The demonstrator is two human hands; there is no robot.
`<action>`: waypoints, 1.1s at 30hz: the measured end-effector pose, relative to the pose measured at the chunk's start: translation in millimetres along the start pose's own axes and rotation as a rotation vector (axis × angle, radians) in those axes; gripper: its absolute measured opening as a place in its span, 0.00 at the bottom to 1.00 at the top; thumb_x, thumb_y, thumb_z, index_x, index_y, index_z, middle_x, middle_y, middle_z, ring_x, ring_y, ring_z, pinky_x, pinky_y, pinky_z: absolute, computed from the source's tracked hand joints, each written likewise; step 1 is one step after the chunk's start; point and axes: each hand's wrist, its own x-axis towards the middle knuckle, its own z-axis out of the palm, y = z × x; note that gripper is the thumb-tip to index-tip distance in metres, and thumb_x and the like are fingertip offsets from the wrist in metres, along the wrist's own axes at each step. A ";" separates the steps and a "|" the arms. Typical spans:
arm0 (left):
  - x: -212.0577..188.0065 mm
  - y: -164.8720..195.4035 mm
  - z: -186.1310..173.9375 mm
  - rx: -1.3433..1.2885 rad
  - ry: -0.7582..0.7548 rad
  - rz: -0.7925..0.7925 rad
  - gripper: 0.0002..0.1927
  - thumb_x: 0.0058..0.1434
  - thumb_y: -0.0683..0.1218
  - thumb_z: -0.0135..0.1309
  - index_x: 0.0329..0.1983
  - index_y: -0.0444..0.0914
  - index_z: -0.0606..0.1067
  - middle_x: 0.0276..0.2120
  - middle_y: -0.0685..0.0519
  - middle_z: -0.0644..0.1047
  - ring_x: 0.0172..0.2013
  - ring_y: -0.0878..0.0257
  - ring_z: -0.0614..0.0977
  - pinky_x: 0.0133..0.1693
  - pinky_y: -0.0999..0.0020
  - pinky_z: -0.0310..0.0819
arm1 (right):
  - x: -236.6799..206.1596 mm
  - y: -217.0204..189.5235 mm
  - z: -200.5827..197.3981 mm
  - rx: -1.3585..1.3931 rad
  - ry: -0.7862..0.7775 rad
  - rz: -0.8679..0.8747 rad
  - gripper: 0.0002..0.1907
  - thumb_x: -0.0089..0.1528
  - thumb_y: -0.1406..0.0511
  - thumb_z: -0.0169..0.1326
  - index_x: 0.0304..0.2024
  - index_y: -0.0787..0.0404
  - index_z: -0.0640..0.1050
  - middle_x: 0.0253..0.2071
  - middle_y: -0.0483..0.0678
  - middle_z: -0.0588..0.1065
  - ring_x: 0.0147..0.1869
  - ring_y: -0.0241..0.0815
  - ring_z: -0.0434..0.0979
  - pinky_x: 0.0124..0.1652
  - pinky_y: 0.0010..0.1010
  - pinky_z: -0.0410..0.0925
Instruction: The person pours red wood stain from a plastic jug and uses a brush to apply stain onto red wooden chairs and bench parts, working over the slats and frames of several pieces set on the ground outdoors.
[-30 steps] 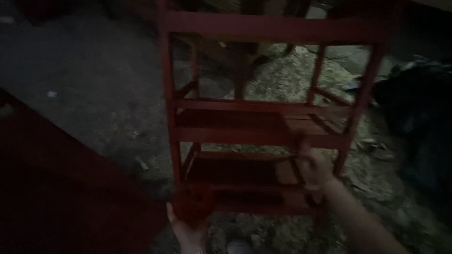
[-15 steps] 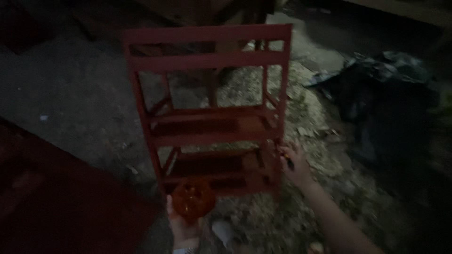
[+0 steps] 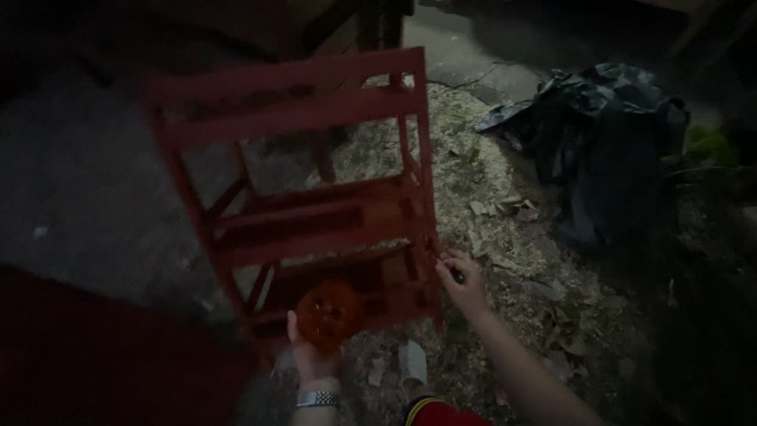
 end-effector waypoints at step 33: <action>221.4 125.6 146.3 0.128 -0.142 -0.433 0.42 0.64 0.73 0.33 0.74 0.46 0.61 0.71 0.45 0.64 0.68 0.43 0.65 0.65 0.41 0.57 | 313.1 -20.0 106.4 -0.884 -0.115 -0.179 0.12 0.67 0.60 0.55 0.33 0.59 0.72 0.37 0.51 0.73 0.32 0.53 0.77 0.32 0.44 0.72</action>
